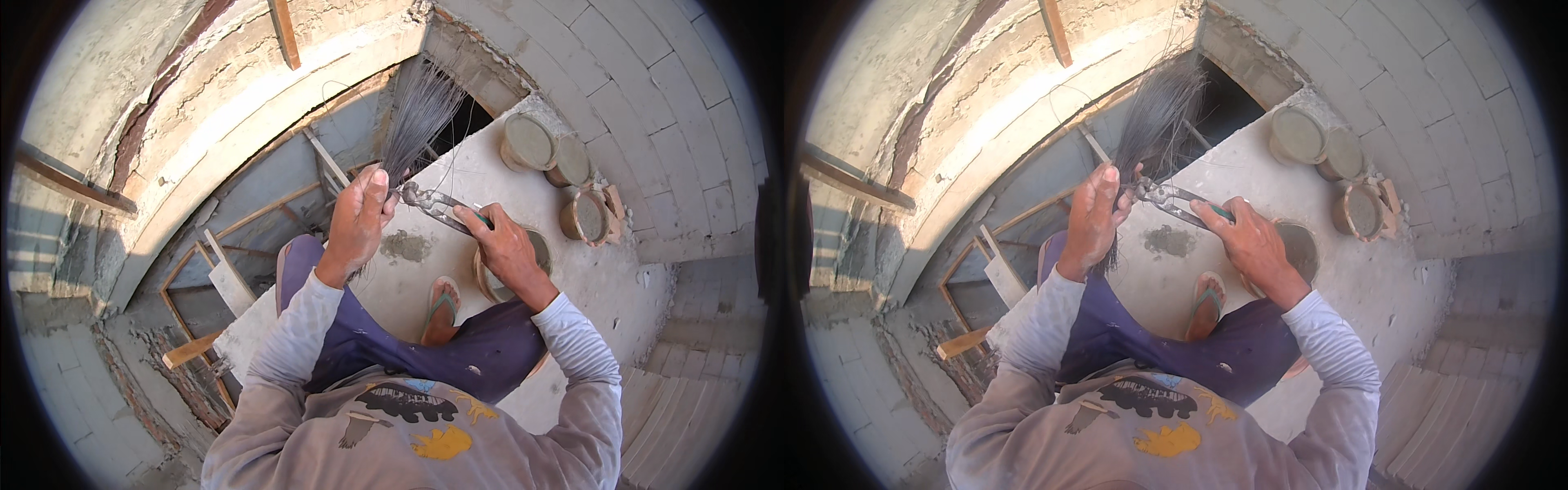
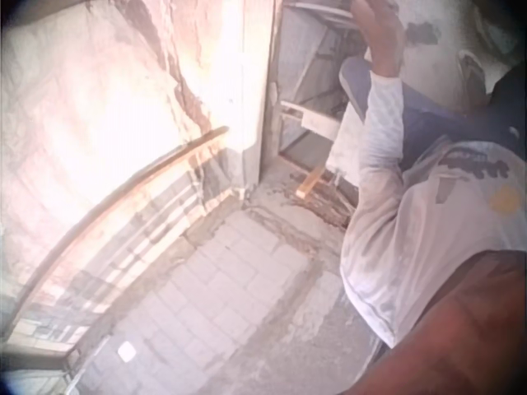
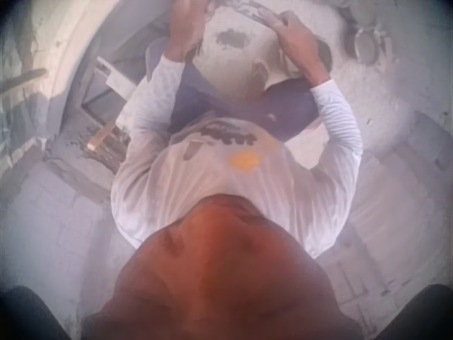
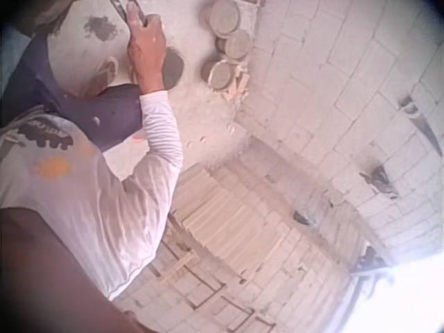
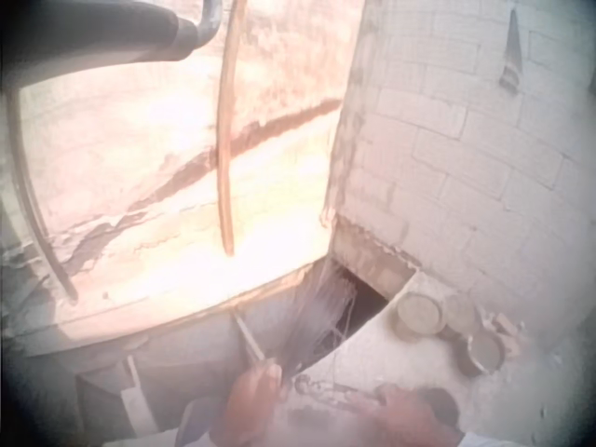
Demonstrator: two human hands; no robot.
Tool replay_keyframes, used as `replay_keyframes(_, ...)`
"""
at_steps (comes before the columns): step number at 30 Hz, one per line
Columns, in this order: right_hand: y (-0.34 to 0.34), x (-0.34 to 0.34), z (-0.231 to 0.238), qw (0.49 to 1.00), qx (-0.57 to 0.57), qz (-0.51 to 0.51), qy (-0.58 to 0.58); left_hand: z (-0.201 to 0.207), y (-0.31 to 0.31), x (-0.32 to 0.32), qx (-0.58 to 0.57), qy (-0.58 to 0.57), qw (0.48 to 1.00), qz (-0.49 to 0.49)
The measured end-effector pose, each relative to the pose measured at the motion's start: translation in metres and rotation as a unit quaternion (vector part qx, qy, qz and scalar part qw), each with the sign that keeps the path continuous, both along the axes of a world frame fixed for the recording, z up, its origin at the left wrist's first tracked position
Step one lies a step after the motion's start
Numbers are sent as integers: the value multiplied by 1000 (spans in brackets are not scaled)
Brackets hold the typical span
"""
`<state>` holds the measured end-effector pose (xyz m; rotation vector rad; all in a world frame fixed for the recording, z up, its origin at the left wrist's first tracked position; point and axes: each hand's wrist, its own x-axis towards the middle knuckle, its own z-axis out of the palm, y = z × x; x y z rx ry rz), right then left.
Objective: The person picks up a coil of wire, straightens it, and uses pliers to cut a small binding wire. They then wrap and twist the binding wire around the bundle to secure it.
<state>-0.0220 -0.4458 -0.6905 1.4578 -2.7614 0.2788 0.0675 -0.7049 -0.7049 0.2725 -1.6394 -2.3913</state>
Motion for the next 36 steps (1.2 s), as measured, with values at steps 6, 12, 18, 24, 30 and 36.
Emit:
replay_keyframes(6, -10, 39, 11, 898, -139, -36, -415, 2, -9, 11, -32, 78, 996, -14)
replay_keyframes(12, -25, 69, 14, 634, -311, -157, -690, 7, -23, 16, -25, -19, 999, -30)
replay_keyframes(18, -79, 68, 3, 781, -464, -128, -398, 17, -23, 19, -15, -24, 1000, -3)
replay_keyframes(24, -124, 45, 27, 761, -539, -61, -356, 20, -26, 19, 3, 11, 1000, 13)
replay_keyframes(30, -125, 39, 31, 709, -532, -81, -456, 23, -28, 18, 49, 19, 999, 15)
replay_keyframes(36, -134, 62, 14, 706, -506, -107, -484, 22, -30, 17, 38, 2, 998, 47)
